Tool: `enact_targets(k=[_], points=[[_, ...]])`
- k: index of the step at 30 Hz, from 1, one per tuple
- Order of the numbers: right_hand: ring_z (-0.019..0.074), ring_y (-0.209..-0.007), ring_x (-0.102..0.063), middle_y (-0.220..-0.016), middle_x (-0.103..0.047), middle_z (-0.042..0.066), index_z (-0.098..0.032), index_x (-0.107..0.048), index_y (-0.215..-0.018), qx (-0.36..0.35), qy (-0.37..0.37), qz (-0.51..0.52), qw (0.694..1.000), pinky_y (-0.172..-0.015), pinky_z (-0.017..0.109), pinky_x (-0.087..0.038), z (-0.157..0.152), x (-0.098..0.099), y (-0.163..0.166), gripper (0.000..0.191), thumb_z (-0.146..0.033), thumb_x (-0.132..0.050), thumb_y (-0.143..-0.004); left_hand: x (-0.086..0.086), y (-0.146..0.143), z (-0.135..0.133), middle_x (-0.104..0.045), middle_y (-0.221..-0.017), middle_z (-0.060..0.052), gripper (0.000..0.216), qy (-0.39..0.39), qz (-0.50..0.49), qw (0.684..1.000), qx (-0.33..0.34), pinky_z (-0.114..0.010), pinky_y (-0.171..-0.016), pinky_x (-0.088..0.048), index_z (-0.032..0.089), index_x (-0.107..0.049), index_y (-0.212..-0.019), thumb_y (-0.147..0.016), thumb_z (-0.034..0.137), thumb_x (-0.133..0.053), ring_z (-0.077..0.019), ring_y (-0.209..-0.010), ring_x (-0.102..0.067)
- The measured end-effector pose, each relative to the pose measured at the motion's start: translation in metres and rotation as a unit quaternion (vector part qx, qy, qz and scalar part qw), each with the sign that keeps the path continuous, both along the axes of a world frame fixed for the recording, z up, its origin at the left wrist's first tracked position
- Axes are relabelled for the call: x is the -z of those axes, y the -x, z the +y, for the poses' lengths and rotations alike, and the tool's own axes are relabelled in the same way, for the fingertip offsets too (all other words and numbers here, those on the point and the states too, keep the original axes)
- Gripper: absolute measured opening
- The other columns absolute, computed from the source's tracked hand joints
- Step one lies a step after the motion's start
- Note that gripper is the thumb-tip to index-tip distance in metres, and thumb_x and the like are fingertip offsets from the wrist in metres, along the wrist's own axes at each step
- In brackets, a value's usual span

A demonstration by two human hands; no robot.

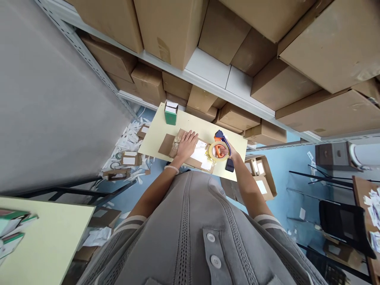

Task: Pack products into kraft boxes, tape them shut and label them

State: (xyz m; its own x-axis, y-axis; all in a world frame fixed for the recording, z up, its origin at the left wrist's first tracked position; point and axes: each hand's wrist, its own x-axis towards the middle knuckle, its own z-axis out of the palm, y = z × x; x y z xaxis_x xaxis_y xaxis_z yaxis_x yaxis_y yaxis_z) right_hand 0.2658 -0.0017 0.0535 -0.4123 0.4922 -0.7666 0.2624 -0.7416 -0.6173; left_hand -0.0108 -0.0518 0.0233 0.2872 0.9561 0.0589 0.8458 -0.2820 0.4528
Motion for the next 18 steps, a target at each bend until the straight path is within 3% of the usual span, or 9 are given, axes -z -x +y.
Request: enact_targets(k=[3, 7, 10, 13, 16, 18], points=[[0.0095, -0.033, -0.016, -0.031, -0.021, -0.007, -0.027, -0.025, -0.05, -0.026, 0.002, -0.017, 1.0, -0.036, 0.026, -0.032, 0.0, -0.007, 0.001, 0.075, -0.099, -0.016, -0.067, -0.001, 0.0, 0.0, -0.038, -0.159, -0.008, 0.055, 0.006, 0.004, 1.0, -0.005, -0.047, -0.126, -0.008, 0.016, -0.037, -0.152, -0.099, 0.025, -0.027, -0.0209, -0.153, -0.018], [0.0111, -0.033, -0.029, -0.032, -0.033, -0.003, -0.026, -0.036, -0.049, -0.048, -0.008, -0.021, 0.999, -0.043, 0.027, -0.041, -0.005, -0.03, 0.001, 0.073, -0.093, -0.022, -0.075, -0.002, 0.001, 0.001, -0.037, -0.159, -0.009, 0.055, 0.005, -0.014, 1.0, -0.007, -0.047, -0.127, -0.008, 0.015, -0.037, -0.152, -0.1, 0.027, -0.025, -0.0214, -0.154, -0.017], [0.0147, -0.04, -0.046, -0.041, -0.052, 0.002, -0.022, -0.052, -0.058, -0.092, -0.012, -0.061, 0.994, -0.051, 0.03, -0.049, -0.011, -0.051, 0.001, 0.07, -0.088, -0.04, -0.076, -0.003, 0.002, 0.002, -0.035, -0.16, -0.008, 0.055, 0.015, -0.024, 1.0, -0.015, -0.048, -0.127, -0.008, 0.014, -0.037, -0.152, -0.1, 0.027, -0.026, -0.0217, -0.154, -0.015], [0.0183, -0.054, -0.061, -0.063, -0.07, 0.008, -0.017, -0.066, -0.071, -0.17, -0.006, -0.146, 0.975, -0.058, 0.03, -0.052, -0.016, -0.071, -0.004, 0.062, -0.079, -0.063, -0.07, -0.003, 0.002, 0.003, -0.034, -0.161, -0.007, 0.056, 0.024, -0.021, 0.999, -0.016, -0.048, -0.127, -0.008, 0.016, -0.036, -0.153, -0.099, 0.027, -0.026, -0.0216, -0.154, -0.014], [0.0204, -0.061, -0.065, -0.073, -0.074, 0.009, -0.016, -0.07, -0.076, -0.23, -0.028, -0.226, 0.946, -0.057, 0.028, -0.05, -0.026, -0.083, -0.023, 0.059, -0.073, -0.074, -0.064, -0.001, 0.002, 0.002, -0.035, -0.161, -0.006, 0.055, 0.023, -0.021, 0.999, -0.017, -0.048, -0.127, -0.008, 0.016, -0.037, -0.153, -0.1, 0.028, -0.025, -0.0218, -0.154, -0.014], [0.0212, -0.06, -0.063, -0.068, -0.072, 0.008, -0.017, -0.07, -0.074, -0.225, -0.054, -0.271, 0.934, -0.054, 0.029, -0.048, -0.037, -0.087, -0.041, 0.056, -0.072, -0.076, -0.063, 0.0, 0.002, 0.002, -0.034, -0.161, -0.006, 0.055, 0.019, -0.022, 0.999, -0.017, -0.048, -0.127, -0.007, 0.016, -0.037, -0.153, -0.1, 0.029, -0.024, -0.022, -0.154, -0.014]])
